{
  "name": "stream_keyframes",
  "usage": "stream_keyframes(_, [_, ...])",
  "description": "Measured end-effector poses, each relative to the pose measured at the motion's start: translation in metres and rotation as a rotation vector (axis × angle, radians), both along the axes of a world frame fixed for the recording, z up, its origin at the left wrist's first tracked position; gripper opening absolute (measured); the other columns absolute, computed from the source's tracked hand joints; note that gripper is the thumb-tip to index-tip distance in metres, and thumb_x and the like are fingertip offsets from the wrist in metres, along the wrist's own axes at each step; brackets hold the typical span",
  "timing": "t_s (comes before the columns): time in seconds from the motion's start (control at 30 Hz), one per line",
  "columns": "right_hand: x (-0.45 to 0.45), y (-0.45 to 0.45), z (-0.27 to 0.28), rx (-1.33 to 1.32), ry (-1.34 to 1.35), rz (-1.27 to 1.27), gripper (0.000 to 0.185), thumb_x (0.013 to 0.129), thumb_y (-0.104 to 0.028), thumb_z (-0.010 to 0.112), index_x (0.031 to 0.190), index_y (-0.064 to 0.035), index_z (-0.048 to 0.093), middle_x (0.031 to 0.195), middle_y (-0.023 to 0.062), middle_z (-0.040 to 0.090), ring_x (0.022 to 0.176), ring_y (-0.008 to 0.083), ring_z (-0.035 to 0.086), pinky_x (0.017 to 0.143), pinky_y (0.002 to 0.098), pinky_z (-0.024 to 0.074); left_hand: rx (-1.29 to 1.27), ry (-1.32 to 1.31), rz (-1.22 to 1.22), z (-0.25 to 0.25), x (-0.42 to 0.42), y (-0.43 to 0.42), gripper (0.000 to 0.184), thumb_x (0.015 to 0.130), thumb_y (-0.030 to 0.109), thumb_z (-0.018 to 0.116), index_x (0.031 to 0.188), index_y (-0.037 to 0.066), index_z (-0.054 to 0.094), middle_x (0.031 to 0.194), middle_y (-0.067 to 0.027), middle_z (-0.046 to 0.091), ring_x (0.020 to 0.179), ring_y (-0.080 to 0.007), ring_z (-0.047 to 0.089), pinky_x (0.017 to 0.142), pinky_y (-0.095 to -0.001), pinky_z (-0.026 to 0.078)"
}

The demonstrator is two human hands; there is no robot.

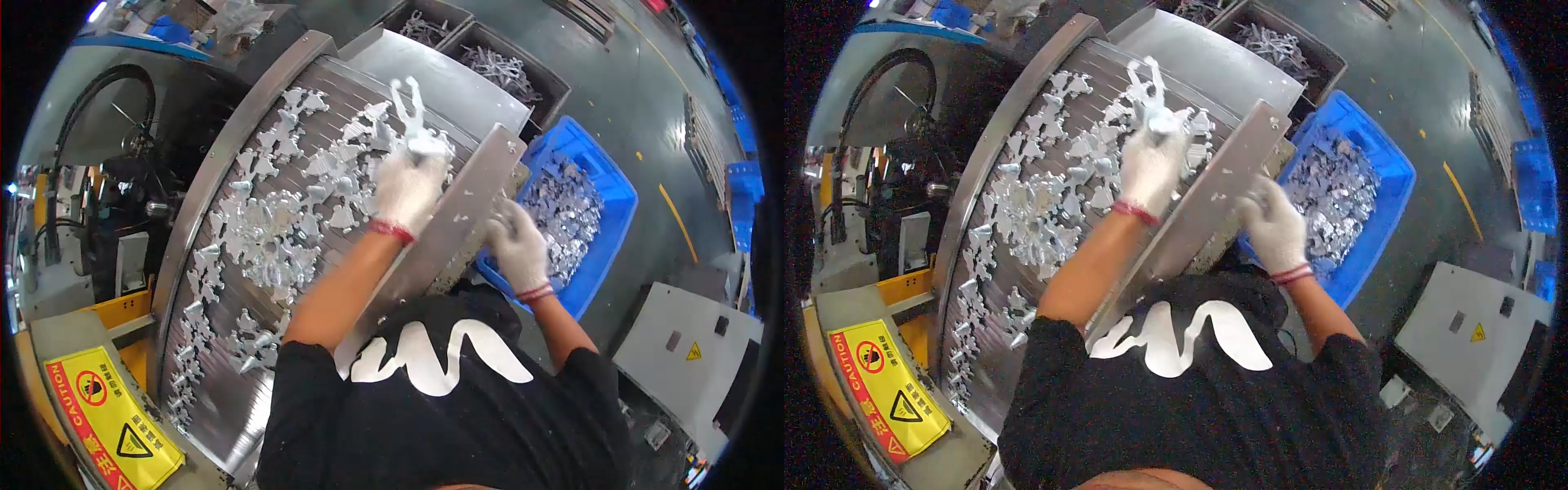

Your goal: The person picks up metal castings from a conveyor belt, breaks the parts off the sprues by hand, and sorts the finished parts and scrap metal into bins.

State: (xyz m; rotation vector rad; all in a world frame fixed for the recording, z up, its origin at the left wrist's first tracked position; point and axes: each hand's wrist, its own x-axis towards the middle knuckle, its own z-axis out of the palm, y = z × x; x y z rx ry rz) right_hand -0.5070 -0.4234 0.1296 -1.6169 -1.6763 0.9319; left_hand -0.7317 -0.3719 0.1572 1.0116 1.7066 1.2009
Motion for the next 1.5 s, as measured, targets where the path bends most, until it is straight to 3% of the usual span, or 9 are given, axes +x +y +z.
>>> stream_keyframes(0.2, [0.114, 0.015, -0.040, -0.314, -1.127, 0.176, 0.057, 0.088, -0.037, 0.076, 0.141, -0.0157, 0.066, 0.144, 0.0146, 0.066, 0.138, 0.0388, 0.055, 0.115, 0.0471, 0.0467, 0.032, 0.660, 0.054, -0.022, -0.118, 0.090, 0.085, 0.087, 0.061, 0.071, 0.145, 0.001, 0.062, 0.139, -0.0266, 0.067, 0.127, -0.0403, 0.066, 0.109, -0.0451, 0.049])
stream_keyframes(0.4, [0.021, 0.062, -0.001, 0.047, -0.324, 0.198, 0.034, 0.092, -0.022, 0.074, 0.123, -0.0080, 0.074, 0.123, 0.0149, 0.074, 0.114, 0.0332, 0.071, 0.100, 0.0423, 0.0559, -0.362, 0.626, -0.131, -0.071, -0.162, 0.087, 0.091, 0.095, 0.076, 0.051, 0.123, -0.007, 0.072, 0.128, -0.0350, 0.068, 0.127, -0.0481, 0.062, 0.108, -0.0504, 0.048])
stream_keyframes(0.53, [-0.106, 0.116, 0.011, 0.423, -0.270, 0.419, 0.049, 0.089, -0.025, 0.079, 0.133, -0.0077, 0.067, 0.126, 0.0144, 0.073, 0.115, 0.0358, 0.070, 0.100, 0.0443, 0.0563, -0.061, -0.397, -0.002, -0.077, -0.168, 0.086, 0.096, 0.105, 0.077, 0.036, 0.166, 0.003, 0.035, 0.166, -0.0185, 0.045, 0.156, -0.0259, 0.039, 0.127, -0.0375, 0.027])
stream_keyframes(0.6, [-0.159, 0.145, -0.008, 0.431, -0.300, 0.512, 0.062, 0.086, -0.033, 0.082, 0.139, -0.0073, 0.062, 0.129, 0.0164, 0.071, 0.114, 0.0375, 0.070, 0.099, 0.0466, 0.0563, 0.031, -0.432, -0.024, -0.054, -0.166, 0.093, 0.090, 0.108, 0.070, 0.040, 0.169, 0.005, 0.027, 0.170, -0.0185, 0.040, 0.158, -0.0262, 0.036, 0.129, -0.0360, 0.023])
stream_keyframes(0.7, [-0.209, 0.176, 0.008, 0.097, -0.457, 0.655, 0.053, 0.085, -0.038, 0.081, 0.127, -0.0086, 0.068, 0.115, 0.0184, 0.073, 0.108, 0.0386, 0.071, 0.094, 0.0495, 0.0566, 0.095, 0.446, 0.002, -0.047, -0.165, 0.093, 0.067, 0.109, 0.055, 0.048, 0.152, 0.004, 0.054, 0.157, -0.0221, 0.054, 0.148, -0.0356, 0.049, 0.123, -0.0418, 0.037])
stream_keyframes(0.87, [-0.202, 0.177, -0.017, 0.321, -0.427, 0.686, 0.021, 0.096, -0.029, 0.065, 0.106, -0.0136, 0.075, 0.093, 0.0161, 0.074, 0.090, 0.0371, 0.074, 0.078, 0.0518, 0.0577, -0.158, 0.885, -0.139, -0.084, -0.153, 0.047, 0.048, 0.103, 0.053, 0.055, 0.122, 0.012, 0.072, 0.113, -0.0201, 0.074, 0.108, -0.0439, 0.070, 0.097, -0.0548, 0.054])
stream_keyframes(1.13, [-0.214, 0.186, 0.008, 0.107, -0.262, 0.826, 0.027, 0.095, -0.029, 0.068, 0.113, -0.0120, 0.080, 0.107, 0.0158, 0.078, 0.101, 0.0364, 0.074, 0.090, 0.0444, 0.0580, -0.386, 0.893, -0.074, -0.032, -0.134, -0.054, 0.048, 0.098, 0.054, 0.062, 0.122, 0.012, 0.064, 0.098, -0.0199, 0.077, 0.091, -0.0420, 0.076, 0.082, -0.0557, 0.059])
stream_keyframes(1.2, [-0.215, 0.192, -0.009, -0.031, -0.189, 0.776, 0.029, 0.094, -0.024, 0.070, 0.114, -0.0040, 0.079, 0.099, 0.0120, 0.080, 0.088, 0.0211, 0.077, 0.082, 0.0337, 0.0593, -0.480, 0.913, -0.064, -0.017, -0.132, -0.075, 0.048, 0.101, 0.054, 0.059, 0.122, 0.011, 0.062, 0.095, -0.0208, 0.078, 0.090, -0.0423, 0.076, 0.079, -0.0566, 0.059])
stream_keyframes(1.5, [-0.246, 0.062, 0.002, -0.929, 0.772, 0.351, 0.036, 0.098, -0.018, 0.072, 0.127, 0.0026, 0.067, 0.102, 0.0095, 0.075, 0.083, 0.0187, 0.075, 0.078, 0.0335, 0.0623, -0.874, 1.101, 0.185, -0.019, -0.193, -0.227, 0.055, 0.104, 0.059, 0.050, 0.135, 0.014, 0.056, 0.100, -0.0250, 0.076, 0.092, -0.0462, 0.074, 0.078, -0.0610, 0.056])
